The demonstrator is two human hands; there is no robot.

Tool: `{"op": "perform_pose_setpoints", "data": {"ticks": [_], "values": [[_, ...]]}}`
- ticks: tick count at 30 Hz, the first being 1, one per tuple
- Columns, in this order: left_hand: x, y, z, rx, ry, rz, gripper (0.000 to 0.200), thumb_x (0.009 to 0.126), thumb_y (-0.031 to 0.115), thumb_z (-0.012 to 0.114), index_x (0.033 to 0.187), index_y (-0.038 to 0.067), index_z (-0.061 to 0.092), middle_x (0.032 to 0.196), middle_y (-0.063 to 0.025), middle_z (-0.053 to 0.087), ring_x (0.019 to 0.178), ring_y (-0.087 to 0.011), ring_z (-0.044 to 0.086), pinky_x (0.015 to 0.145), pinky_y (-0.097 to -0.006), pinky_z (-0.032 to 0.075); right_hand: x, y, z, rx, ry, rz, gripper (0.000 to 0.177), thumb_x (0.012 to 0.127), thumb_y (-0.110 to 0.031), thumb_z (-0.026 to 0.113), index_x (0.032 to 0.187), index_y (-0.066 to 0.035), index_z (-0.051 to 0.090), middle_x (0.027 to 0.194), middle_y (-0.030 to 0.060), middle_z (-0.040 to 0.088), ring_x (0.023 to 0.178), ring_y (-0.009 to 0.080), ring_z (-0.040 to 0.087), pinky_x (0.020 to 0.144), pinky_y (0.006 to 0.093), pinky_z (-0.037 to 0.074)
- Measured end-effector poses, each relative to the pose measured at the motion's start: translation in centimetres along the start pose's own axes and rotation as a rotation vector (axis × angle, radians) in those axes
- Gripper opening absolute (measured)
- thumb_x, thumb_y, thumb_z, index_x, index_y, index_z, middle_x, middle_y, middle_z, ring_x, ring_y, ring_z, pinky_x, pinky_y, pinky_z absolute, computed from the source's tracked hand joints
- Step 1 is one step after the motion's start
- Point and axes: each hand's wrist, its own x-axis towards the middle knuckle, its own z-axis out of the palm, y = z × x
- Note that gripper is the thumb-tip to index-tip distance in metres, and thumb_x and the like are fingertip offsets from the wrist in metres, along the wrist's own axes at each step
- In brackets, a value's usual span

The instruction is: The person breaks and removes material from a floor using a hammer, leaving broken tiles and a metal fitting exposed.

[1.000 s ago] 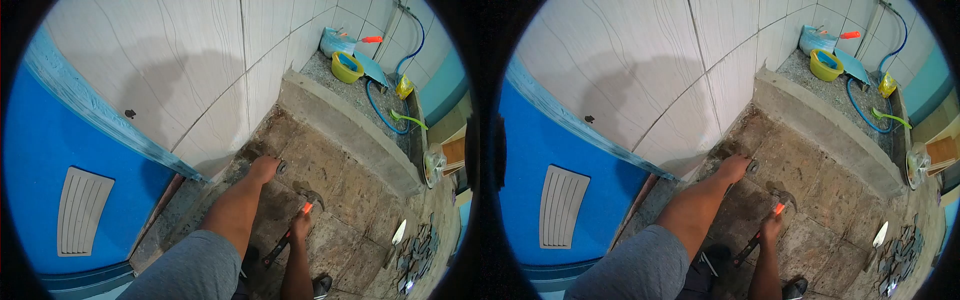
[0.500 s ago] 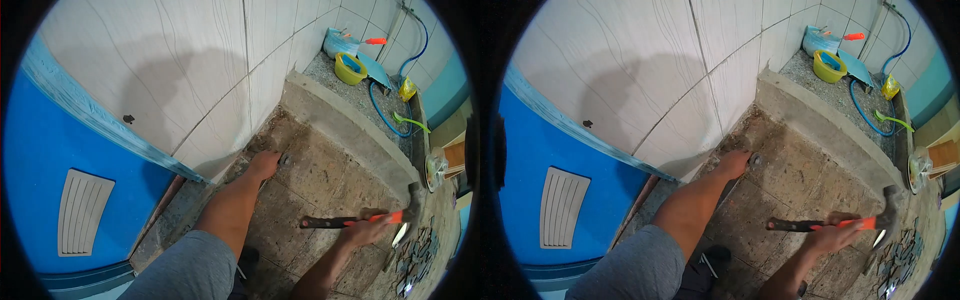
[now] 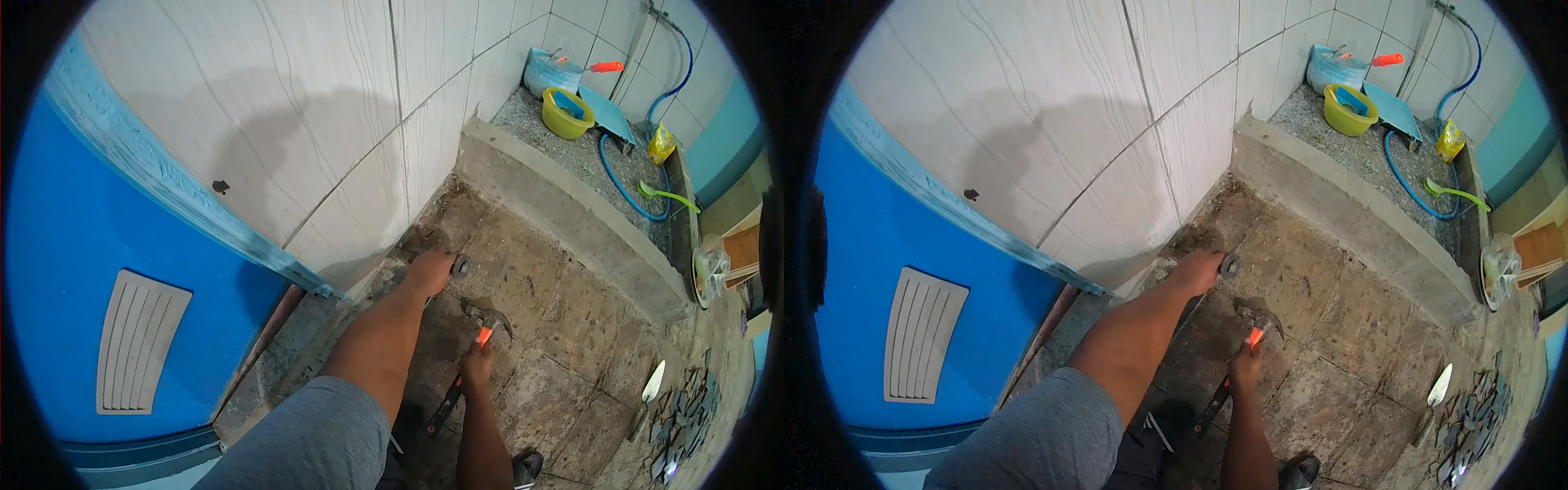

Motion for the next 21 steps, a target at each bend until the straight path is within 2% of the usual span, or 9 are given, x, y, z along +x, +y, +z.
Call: {"op": "perform_pose_setpoints", "data": {"ticks": [2,4,7,10,12,16,19,20,21], "values": [[-0.9,0.6,-0.5,-0.012,-0.09,-0.049,0.036,0.091,0.007,0.062,0.127,0.004,0.059,0.117,-0.0192,0.066,0.113,-0.0393,0.062,0.097,-0.051,0.051,-1.4,-0.9,-0.9,0.117,-0.057,0.066,0.024,0.108,-0.032,0.05,0.107,-0.009,0.052,0.074,0.0005,0.05,0.06,0.0135,0.049,0.055,0.0317,0.041],[-0.9,-0.1,1.0,-0.014,-0.025,-0.017,0.036,0.091,0.006,0.062,0.127,0.004,0.059,0.116,-0.019,0.066,0.113,-0.0396,0.062,0.097,-0.0515,0.052,-2.1,-3.7,-1.4,0.289,-0.132,0.185,0.021,0.107,-0.03,0.05,0.108,-0.01,0.053,0.075,0.0,0.05,0.059,0.0131,0.049,0.055,0.0308,0.042],[-1.3,-0.2,0.4,-0.056,-0.001,-0.005,0.035,0.091,0.005,0.063,0.126,0.005,0.059,0.115,-0.019,0.066,0.111,-0.0399,0.062,0.095,-0.0521,0.052,-2.5,-6.7,-3.4,0.242,-0.11,0.134,0.019,0.107,-0.028,0.05,0.108,-0.009,0.053,0.076,-0.0003,0.05,0.059,0.0122,0.049,0.054,0.0312,0.044],[-1.3,0.3,-1.3,-0.065,-0.013,-0.024,0.03,0.09,0.003,0.062,0.121,0.005,0.062,0.114,-0.0171,0.065,0.11,-0.0377,0.063,0.094,-0.0503,0.054,-3.7,-11.4,-5.7,0.351,0.084,-0.056,0.018,0.106,-0.026,0.051,0.111,-0.009,0.054,0.076,-0.001,0.05,0.058,0.011,0.048,0.053,0.0296,0.045],[-1.1,0.3,-1.4,-0.049,-0.021,-0.029,0.028,0.09,0.001,0.062,0.118,0.006,0.063,0.114,-0.0158,0.064,0.11,-0.0365,0.063,0.094,-0.0493,0.055,-5.0,-16.2,-8.2,0.382,0.24,-0.274,0.023,0.107,-0.024,0.049,0.12,-0.005,0.054,0.076,0.0016,0.053,0.06,0.0101,0.053,0.051,0.025,0.045],[-0.9,0.2,-1.7,-0.03,-0.04,-0.015,0.028,0.09,0.002,0.062,0.118,0.006,0.063,0.116,-0.0149,0.064,0.11,-0.0363,0.063,0.093,-0.0496,0.055,-8.6,-24.6,-12.0,0.606,0.604,-0.637,0.027,0.109,-0.031,0.048,0.116,-0.005,0.052,0.074,0.0005,0.048,0.057,0.0082,0.046,0.046,0.0254,0.04],[-0.6,0.1,-1.0,-0.039,-0.011,-0.009,0.026,0.091,0.003,0.062,0.116,0.005,0.063,0.117,-0.0157,0.065,0.111,-0.0361,0.063,0.093,-0.0501,0.055,-8.6,-24.9,-11.6,0.702,0.749,-0.789,0.032,0.11,-0.036,0.045,0.11,-0.004,0.052,0.072,0.0001,0.046,0.055,0.0078,0.043,0.046,0.0265,0.039],[-0.5,-0.1,-0.8,-0.039,0.009,-0.011,0.024,0.091,0.003,0.062,0.115,0.005,0.064,0.118,-0.0161,0.065,0.111,-0.0361,0.063,0.093,-0.0502,0.054,-7.2,-22.2,-11.2,0.69,0.664,-0.892,0.029,0.111,-0.031,0.043,0.111,-0.004,0.052,0.076,0.0012,0.053,0.059,0.0081,0.047,0.051,0.025,0.042],[-0.5,-0.4,-0.8,-0.052,0.023,0.003,0.023,0.091,0.005,0.062,0.114,0.004,0.063,0.114,-0.0178,0.066,0.109,-0.0377,0.064,0.092,-0.0513,0.054,-6.4,-20.5,-8.8,0.577,0.702,-0.788,0.031,0.11,-0.034,0.044,0.108,-0.004,0.052,0.078,0.0021,0.054,0.061,0.0094,0.05,0.052,0.0255,0.043]]}}
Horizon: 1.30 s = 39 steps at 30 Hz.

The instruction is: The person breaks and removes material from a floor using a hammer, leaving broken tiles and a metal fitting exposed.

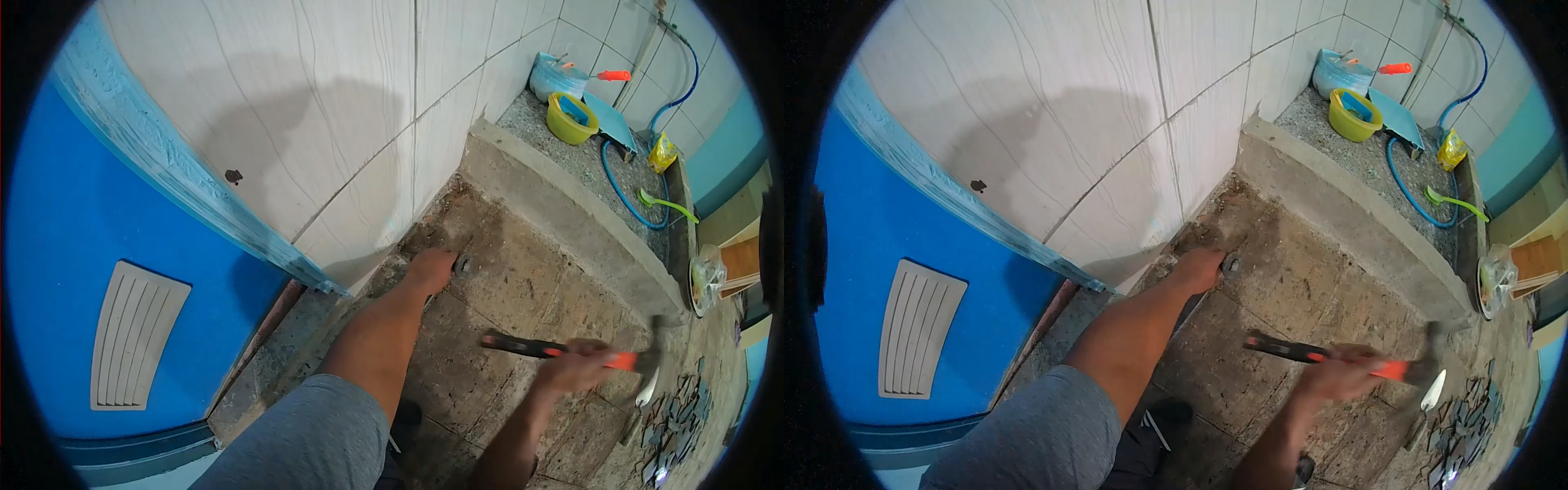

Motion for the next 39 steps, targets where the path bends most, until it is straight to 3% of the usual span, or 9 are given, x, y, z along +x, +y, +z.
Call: {"op": "perform_pose_setpoints", "data": {"ticks": [2,4,6,12,20,26,32,35,39], "values": [[-0.1,-0.1,0.2,-0.029,0.021,0.034,0.022,0.092,0.008,0.061,0.113,0.003,0.063,0.107,-0.0212,0.066,0.105,-0.0411,0.064,0.09,-0.0534,0.052,-6.9,8.1,0.0,-0.244,-0.178,0.059,0.034,0.109,-0.038,0.046,0.1,-0.005,0.054,0.08,0.0033,0.058,0.066,0.0132,0.056,0.057,0.0274,0.046],[-0.3,-0.3,0.5,-0.006,0.043,0.057,0.023,0.089,0.007,0.062,0.111,0.002,0.063,0.106,-0.0215,0.067,0.105,-0.0416,0.064,0.09,-0.0531,0.052,-11.0,9.1,2.3,-0.691,-0.868,0.279,0.031,0.108,-0.033,0.048,0.103,-0.003,0.055,0.075,0.0062,0.059,0.068,0.02,0.058,0.064,0.0387,0.048],[0.2,-0.5,0.5,-0.003,0.059,0.065,0.024,0.087,0.006,0.063,0.111,0.002,0.063,0.106,-0.0217,0.067,0.104,-0.042,0.064,0.09,-0.0528,0.052,-12.0,13.0,0.2,-0.485,-0.727,0.715,0.029,0.107,-0.036,0.052,0.095,-0.009,0.052,0.071,0.0001,0.052,0.058,0.0126,0.05,0.052,0.0325,0.042],[-1.2,1.0,-0.3,0.022,-0.04,0.018,0.032,0.084,0.004,0.066,0.115,0.004,0.063,0.108,-0.0202,0.068,0.106,-0.0402,0.064,0.09,-0.051,0.053,-12.0,14.1,-4.4,-0.592,-0.601,0.89,0.031,0.106,-0.037,0.051,0.094,-0.009,0.052,0.066,0.0003,0.049,0.052,0.0129,0.048,0.048,0.0326,0.04],[-1.5,0.8,1.6,0.059,-0.091,0.0,0.045,0.088,0.003,0.065,0.133,0.004,0.06,0.116,-0.0184,0.068,0.111,-0.0381,0.063,0.093,-0.0521,0.054,-5.0,12.2,-5.9,-0.259,-0.411,0.75,0.036,0.106,-0.045,0.051,0.091,-0.012,0.053,0.062,-0.0019,0.046,0.048,0.0099,0.043,0.044,0.0279,0.035],[-0.3,0.8,1.0,0.068,-0.058,-0.014,0.022,0.095,0.004,0.058,0.115,0.001,0.066,0.104,-0.0187,0.068,0.1,-0.0382,0.067,0.085,-0.0501,0.058,2.8,-1.6,-0.7,-0.075,0.024,0.296,0.043,0.106,-0.051,0.047,0.097,-0.01,0.053,0.069,-0.0001,0.047,0.052,0.0108,0.043,0.046,0.0261,0.037],[-0.7,1.6,-0.3,0.088,-0.136,-0.045,0.02,0.092,0.004,0.062,0.111,0.006,0.066,0.101,-0.0173,0.069,0.099,-0.0375,0.067,0.085,-0.0506,0.057,0.1,-0.3,-0.2,0.084,0.118,0.101,0.042,0.111,-0.043,0.037,0.097,-0.006,0.053,0.069,-0.0004,0.047,0.053,0.0106,0.043,0.047,0.026,0.039],[-0.4,0.7,1.5,0.044,-0.019,-0.024,0.021,0.09,0.003,0.063,0.11,0.008,0.066,0.101,-0.0164,0.069,0.1,-0.0377,0.067,0.086,-0.051,0.055,-8.2,9.9,-1.6,-0.6,-0.321,0.087,0.041,0.109,-0.043,0.044,0.1,-0.006,0.057,0.08,0.0032,0.057,0.067,0.0147,0.053,0.06,0.0297,0.045],[-0.8,0.7,-0.2,0.033,-0.005,0.016,0.026,0.088,0.003,0.063,0.114,0.001,0.064,0.114,-0.0228,0.066,0.105,-0.0414,0.065,0.088,-0.0521,0.054,-12.0,15.9,-2.3,-0.612,-0.729,0.616,0.038,0.108,-0.042,0.048,0.093,-0.007,0.054,0.072,0.0012,0.053,0.059,0.0131,0.05,0.055,0.0305,0.043]]}}
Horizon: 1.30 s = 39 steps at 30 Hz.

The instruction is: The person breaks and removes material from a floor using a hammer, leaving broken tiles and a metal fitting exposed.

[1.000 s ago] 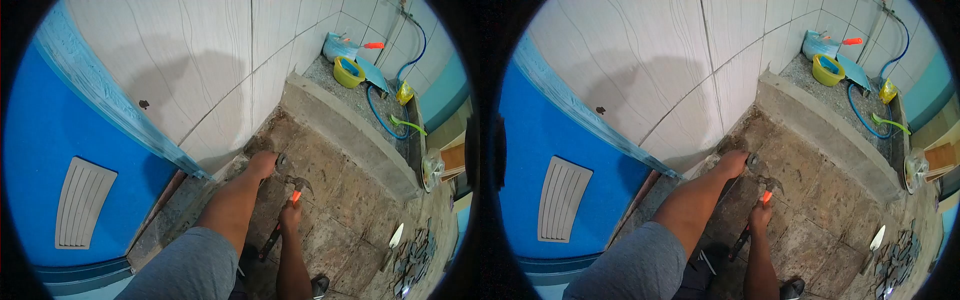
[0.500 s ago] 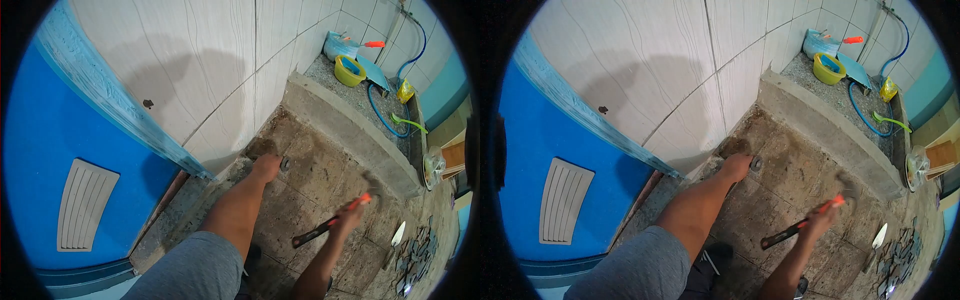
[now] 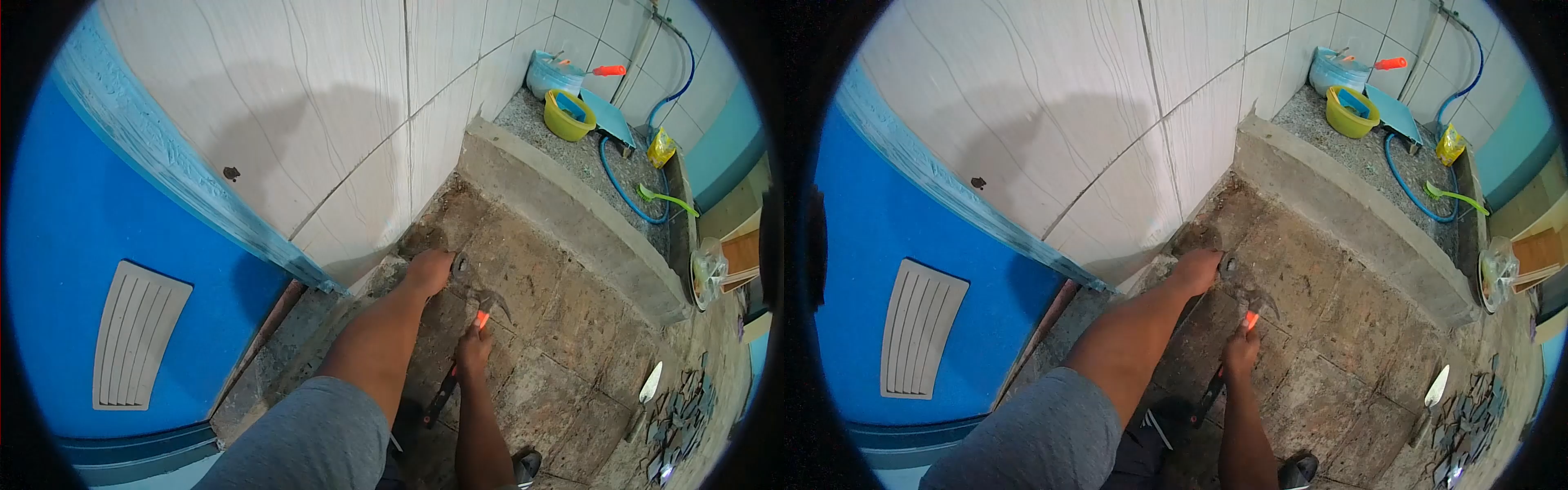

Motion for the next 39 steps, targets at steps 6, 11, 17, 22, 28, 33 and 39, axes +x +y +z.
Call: {"op": "perform_pose_setpoints", "data": {"ticks": [6,11,17,22,28,33,39], "values": [[0.0,0.1,-0.3,0.012,-0.101,-0.032,0.038,0.088,0.004,0.065,0.126,0.002,0.062,0.116,-0.0219,0.066,0.109,-0.0396,0.063,0.09,-0.0512,0.054,-0.7,-3.7,-6.0,0.24,0.165,-0.013,0.041,0.108,-0.046,0.046,0.096,-0.008,0.055,0.07,0.0004,0.049,0.057,0.0126,0.049,0.049,0.0306,0.041],[0.7,0.2,-0.4,0.15,-0.212,-0.021,0.056,0.09,0.005,0.067,0.144,0.007,0.053,0.12,-0.018,0.067,0.117,-0.0363,0.061,0.098,-0.0493,0.054,-1.5,-15.4,-13.2,0.577,0.649,-0.362,0.042,0.109,-0.046,0.041,0.092,-0.01,0.054,0.071,-0.0009,0.049,0.057,0.0095,0.047,0.047,0.0252,0.037],[0.3,-0.2,0.5,0.175,0.005,-0.013,0.022,0.092,0.012,0.065,0.113,0.011,0.071,0.108,-0.0095,0.073,0.126,-0.0291,0.054,0.109,-0.0506,0.041,-0.2,-11.4,-9.5,-0.109,1.136,-0.447,0.044,0.111,-0.041,0.037,0.095,-0.005,0.055,0.072,0.0024,0.052,0.058,0.0141,0.053,0.05,0.0299,0.043],[0.3,0.4,-0.7,0.173,-0.077,0.009,0.026,0.089,0.012,0.066,0.114,0.01,0.071,0.112,-0.0093,0.072,0.133,-0.0283,0.05,0.112,-0.052,0.034,-2.8,-5.3,1.1,0.102,0.002,0.007,0.032,0.107,-0.035,0.05,0.091,-0.008,0.053,0.068,0.0025,0.053,0.054,0.0163,0.052,0.05,0.0342,0.044],[0.3,0.5,2.3,0.225,-0.025,0.079,0.018,0.091,0.01,0.063,0.105,0.012,0.073,0.103,-0.0091,0.073,0.121,-0.0287,0.059,0.109,-0.0516,0.04,-0.6,0.0,-2.2,0.109,0.079,0.149,0.038,0.108,-0.038,0.049,0.087,-0.006,0.051,0.063,0.0015,0.049,0.051,0.0148,0.048,0.048,0.0357,0.042],[1.2,1.7,2.9,0.162,-0.034,0.06,0.02,0.094,0.007,0.06,0.11,0.011,0.072,0.106,-0.0104,0.072,0.114,-0.0309,0.063,0.107,-0.0511,0.046,0.3,-1.8,-7.2,0.223,0.186,0.118,0.04,0.107,-0.042,0.048,0.084,-0.009,0.051,0.062,0.0013,0.049,0.049,0.0143,0.048,0.045,0.0334,0.041],[1.3,0.8,0.9,0.152,-0.118,-0.025,0.034,0.094,0.008,0.062,0.128,0.01,0.065,0.119,-0.0132,0.068,0.118,-0.0317,0.061,0.109,-0.0523,0.044,1.6,-7.3,-15.2,0.33,0.398,-0.024,0.036,0.106,-0.043,0.05,0.092,-0.01,0.054,0.067,0.0013,0.049,0.05,0.0139,0.047,0.045,0.0307,0.041]]}}
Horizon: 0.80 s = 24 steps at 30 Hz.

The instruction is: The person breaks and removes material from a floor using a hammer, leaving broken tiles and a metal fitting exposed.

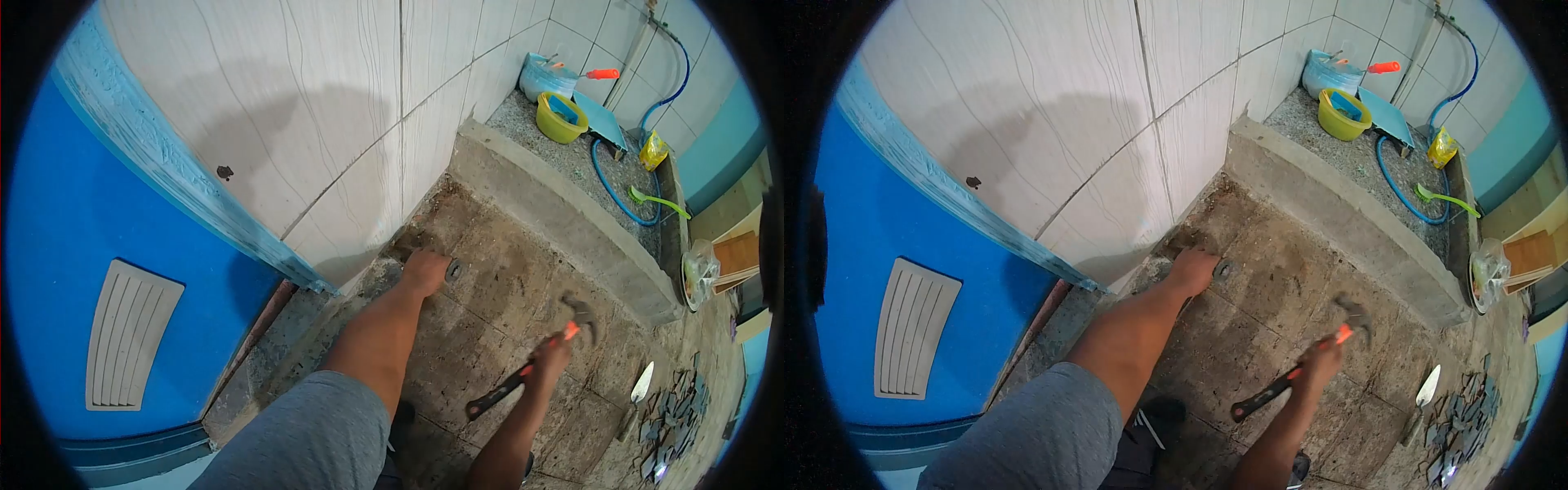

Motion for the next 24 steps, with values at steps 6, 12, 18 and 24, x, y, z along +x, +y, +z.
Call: {"op": "perform_pose_setpoints", "data": {"ticks": [6,12,18,24], "values": [[0.4,-0.7,0.9,-0.008,0.066,0.026,0.034,0.094,0.005,0.061,0.127,0.013,0.067,0.109,-0.0151,0.071,0.117,-0.033,0.062,0.114,-0.057,0.039,-1.6,-10.6,-2.5,0.366,0.354,-0.324,0.045,0.105,-0.049,0.051,0.091,-0.007,0.054,0.067,0.0019,0.048,0.053,0.0132,0.047,0.047,0.0285,0.039],[0.2,-0.2,-1.1,-0.036,0.016,-0.005,0.036,0.092,0.006,0.062,0.127,0.011,0.066,0.121,-0.0141,0.068,0.125,-0.0325,0.056,0.114,-0.0565,0.038,0.5,4.2,3.9,-0.964,0.94,-0.804,0.041,0.105,-0.043,0.052,0.093,-0.004,0.058,0.072,0.0077,0.058,0.06,0.0188,0.056,0.053,0.0341,0.046],[-0.2,0.1,-0.1,0.008,0.108,0.024,0.024,0.093,0.008,0.059,0.113,0.011,0.072,0.109,-0.0136,0.071,0.118,-0.0317,0.062,0.109,-0.0548,0.042,-8.0,9.9,10.5,-0.234,-0.375,0.235,0.037,0.106,-0.039,0.05,0.097,-0.004,0.059,0.072,0.0075,0.057,0.061,0.0202,0.058,0.055,0.0385,0.047],[0.5,0.1,1.7,-0.062,0.088,0.049,0.021,0.09,0.007,0.06,0.108,0.009,0.071,0.109,-0.0153,0.071,0.108,-0.0339,0.066,0.092,-0.0495,0.054,-6.1,12.0,6.2,-0.094,-0.341,0.398,0.026,0.104,-0.031,0.05,0.091,-0.009,0.051,0.065,0.0024,0.048,0.05,0.0171,0.046,0.048,0.0357,0.041]]}}
